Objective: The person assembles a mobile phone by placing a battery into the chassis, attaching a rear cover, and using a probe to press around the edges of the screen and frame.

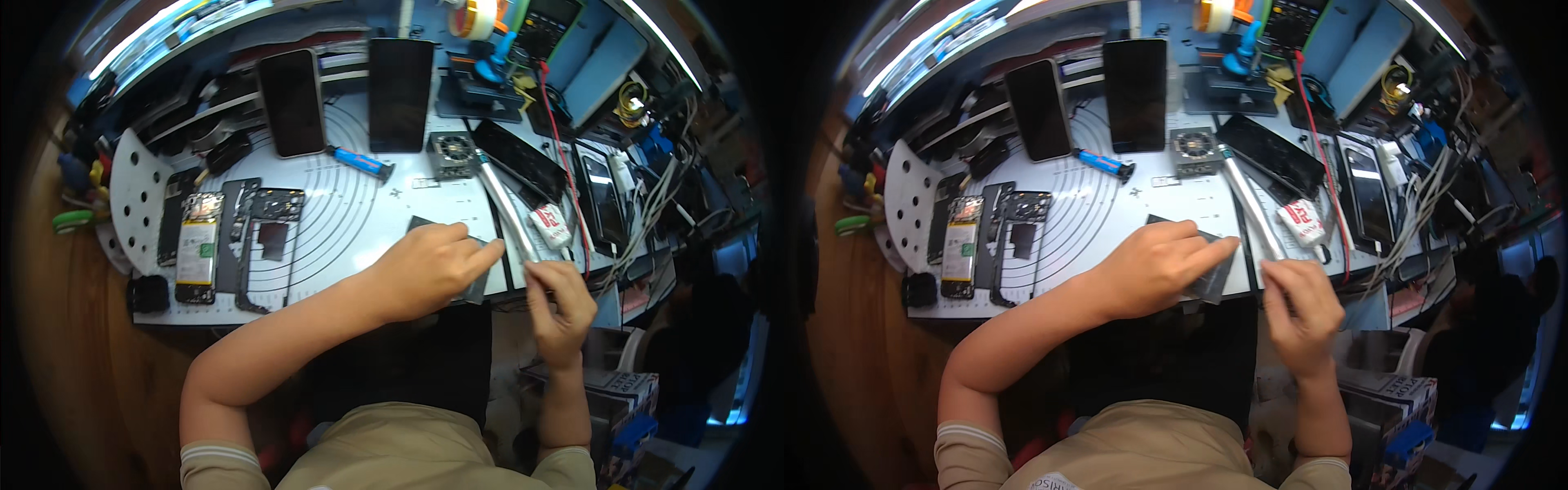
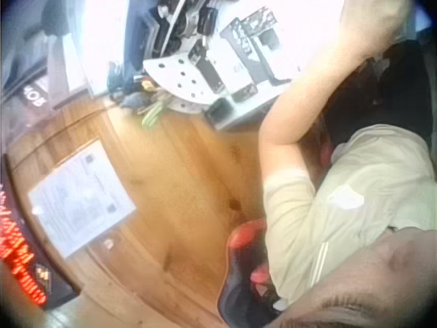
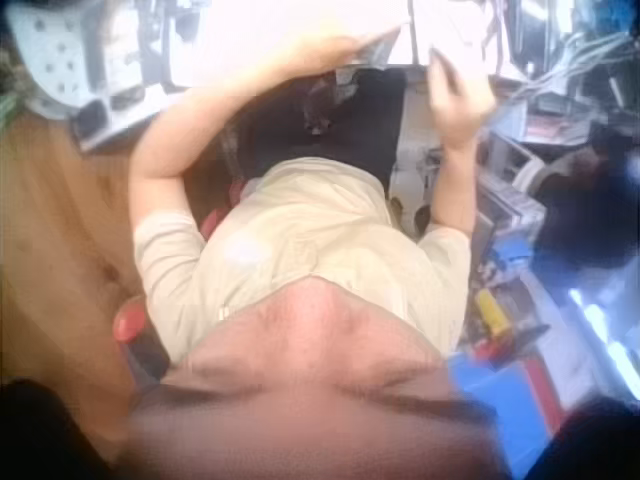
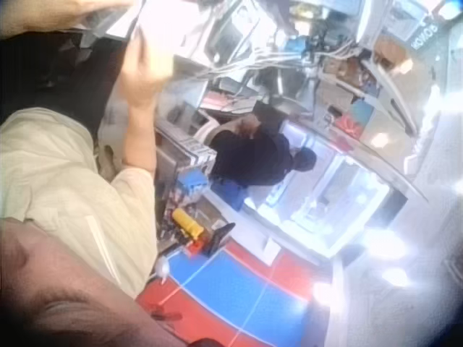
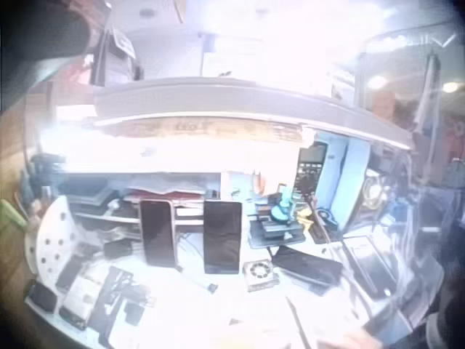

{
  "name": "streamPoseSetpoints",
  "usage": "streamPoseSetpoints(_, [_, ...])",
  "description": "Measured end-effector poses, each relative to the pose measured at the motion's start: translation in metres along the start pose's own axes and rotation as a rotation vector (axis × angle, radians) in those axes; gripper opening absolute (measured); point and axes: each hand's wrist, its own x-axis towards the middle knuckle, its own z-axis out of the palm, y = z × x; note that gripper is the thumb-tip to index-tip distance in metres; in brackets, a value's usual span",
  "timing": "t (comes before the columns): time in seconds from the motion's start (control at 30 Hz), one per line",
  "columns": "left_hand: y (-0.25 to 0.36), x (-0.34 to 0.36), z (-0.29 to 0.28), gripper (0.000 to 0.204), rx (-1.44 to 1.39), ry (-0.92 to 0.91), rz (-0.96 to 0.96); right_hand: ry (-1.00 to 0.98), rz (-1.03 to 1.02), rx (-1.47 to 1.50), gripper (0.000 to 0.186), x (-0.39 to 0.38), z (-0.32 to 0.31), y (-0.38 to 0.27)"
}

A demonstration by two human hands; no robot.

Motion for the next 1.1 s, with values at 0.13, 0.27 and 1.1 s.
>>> streamPoseSetpoints(0.13, [0.008, 0.01, 0.004, 0.053, 0.096, -0.078, 0.024, 0.088, 0.103, -0.062, 0.014, 0.003, -0.021, 0.013])
streamPoseSetpoints(0.27, [0.005, 0.0, -0.003, 0.057, 0.082, -0.077, 0.006, 0.094, 0.286, -0.246, 0.01, 0.038, -0.037, 0.047])
streamPoseSetpoints(1.1, [-0.026, -0.015, -0.031, 0.013, -0.212, 0.019, -0.26, -0.63, 0.326, -0.902, 0.016, 0.103, -0.023, 0.09])
